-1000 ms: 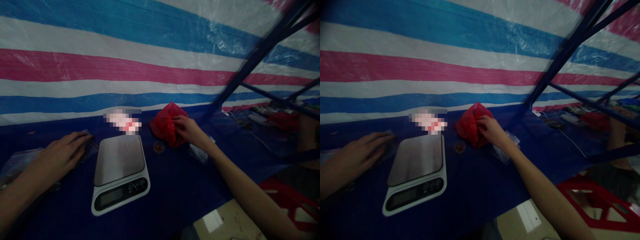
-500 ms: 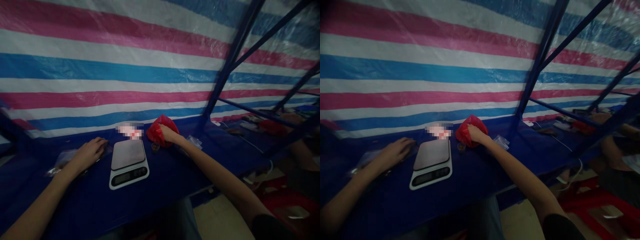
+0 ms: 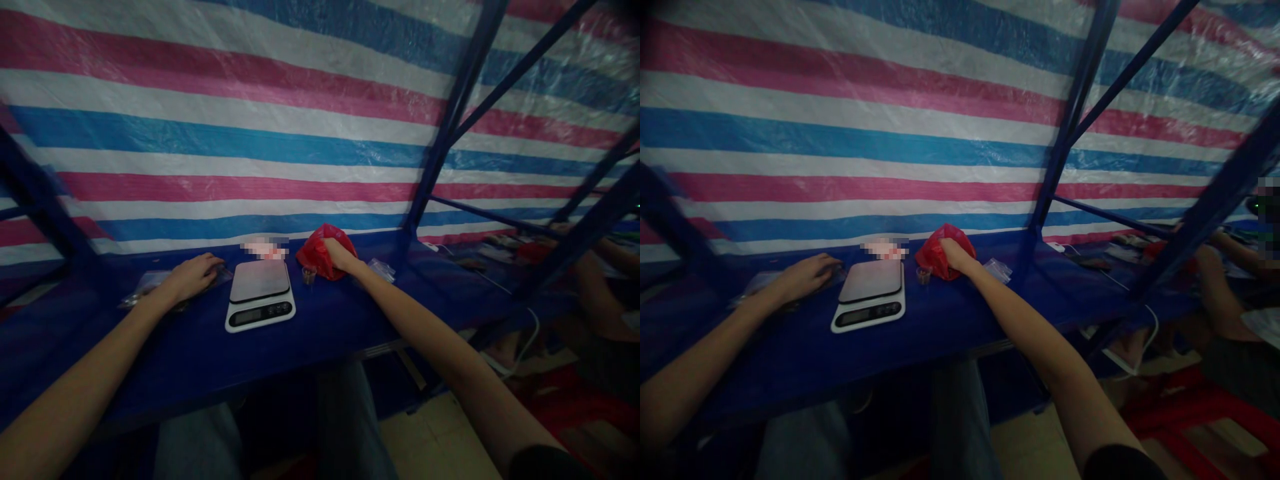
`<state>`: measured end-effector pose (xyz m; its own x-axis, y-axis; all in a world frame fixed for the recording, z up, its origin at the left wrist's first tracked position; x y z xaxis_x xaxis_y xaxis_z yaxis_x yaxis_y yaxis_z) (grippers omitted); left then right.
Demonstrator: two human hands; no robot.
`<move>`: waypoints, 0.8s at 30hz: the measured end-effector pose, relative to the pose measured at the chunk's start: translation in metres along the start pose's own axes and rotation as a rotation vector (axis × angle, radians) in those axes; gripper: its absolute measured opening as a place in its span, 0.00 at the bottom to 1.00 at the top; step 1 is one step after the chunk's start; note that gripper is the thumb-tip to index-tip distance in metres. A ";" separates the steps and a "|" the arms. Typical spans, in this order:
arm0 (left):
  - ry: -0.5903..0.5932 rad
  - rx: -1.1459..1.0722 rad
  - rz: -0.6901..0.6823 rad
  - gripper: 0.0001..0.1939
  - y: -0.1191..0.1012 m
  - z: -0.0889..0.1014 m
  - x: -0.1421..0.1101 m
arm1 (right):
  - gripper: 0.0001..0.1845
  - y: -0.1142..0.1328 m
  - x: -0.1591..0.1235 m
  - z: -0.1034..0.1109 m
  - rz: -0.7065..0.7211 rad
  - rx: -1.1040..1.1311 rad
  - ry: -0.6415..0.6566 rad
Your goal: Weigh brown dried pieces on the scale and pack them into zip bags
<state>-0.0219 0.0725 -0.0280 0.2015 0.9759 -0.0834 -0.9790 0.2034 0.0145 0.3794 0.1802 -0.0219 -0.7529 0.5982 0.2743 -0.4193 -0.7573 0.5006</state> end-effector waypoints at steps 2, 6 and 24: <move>-0.004 -0.004 0.001 0.30 -0.001 0.000 0.000 | 0.09 0.001 0.000 0.002 -0.018 0.020 -0.043; -0.019 -0.038 0.011 0.28 -0.002 0.001 -0.002 | 0.12 0.000 0.002 0.005 -0.054 0.064 -0.120; -0.038 -0.056 -0.020 0.28 0.008 -0.009 0.004 | 0.09 0.013 -0.008 0.061 -0.064 0.264 -0.365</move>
<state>-0.0288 0.0770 -0.0368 0.2208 0.9743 -0.0452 -0.9748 0.2189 -0.0429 0.4108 0.1818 0.0319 -0.4815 0.7305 0.4842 -0.2797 -0.6517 0.7050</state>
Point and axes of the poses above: each hand's wrist, its own x-axis towards the middle knuckle, its own z-axis out of the back of the hand, y = z × x, the point moved 2 cm from there along x, towards the middle knuckle, and after that the axes turned 13 degrees about y, right-handed, at the moved point
